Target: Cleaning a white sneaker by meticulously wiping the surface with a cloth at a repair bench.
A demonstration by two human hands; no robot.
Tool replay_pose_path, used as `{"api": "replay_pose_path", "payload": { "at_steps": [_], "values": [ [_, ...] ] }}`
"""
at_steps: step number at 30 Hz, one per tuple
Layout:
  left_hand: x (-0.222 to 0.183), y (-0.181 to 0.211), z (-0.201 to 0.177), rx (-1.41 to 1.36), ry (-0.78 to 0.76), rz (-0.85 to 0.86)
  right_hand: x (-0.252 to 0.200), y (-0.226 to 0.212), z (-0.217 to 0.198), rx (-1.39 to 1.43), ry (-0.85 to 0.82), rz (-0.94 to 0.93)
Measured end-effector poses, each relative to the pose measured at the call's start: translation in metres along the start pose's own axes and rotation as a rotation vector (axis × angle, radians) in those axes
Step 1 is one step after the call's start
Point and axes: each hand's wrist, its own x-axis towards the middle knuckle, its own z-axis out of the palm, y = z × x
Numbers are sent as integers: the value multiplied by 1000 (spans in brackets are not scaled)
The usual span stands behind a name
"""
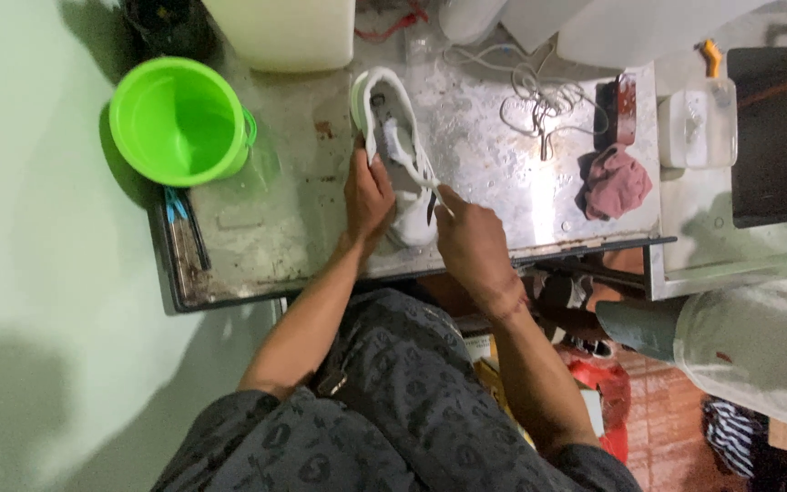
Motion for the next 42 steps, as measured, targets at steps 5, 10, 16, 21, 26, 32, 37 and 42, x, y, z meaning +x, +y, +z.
{"api": "replay_pose_path", "payload": {
  "at_steps": [5, 10, 16, 21, 26, 32, 37, 42],
  "values": [
    [14, 82, -46, -109, -16, -36, -29, 40, -19, 1120, -82, 280],
    [-3, -6, -10, -86, -80, -88, -54, 131, -5, 1521, 6, 371],
    [0, -7, -19, 18, -55, -69, -61, 316, -23, 1144, 744, 500],
    [-3, 2, -28, 112, -42, -32, -7, 464, -34, 213, 714, 467],
    [-2, 13, -31, 159, -16, 40, 40, 519, -38, -80, 407, 592],
    [-3, 6, -34, 170, -14, 40, 51, 578, 4, -46, 418, 639],
    [-2, 15, -33, 184, -22, 58, 34, 550, -16, 87, 468, 576],
    [0, 30, -30, 205, 0, 71, 31, 551, -21, 441, 655, 449]
  ]
}}
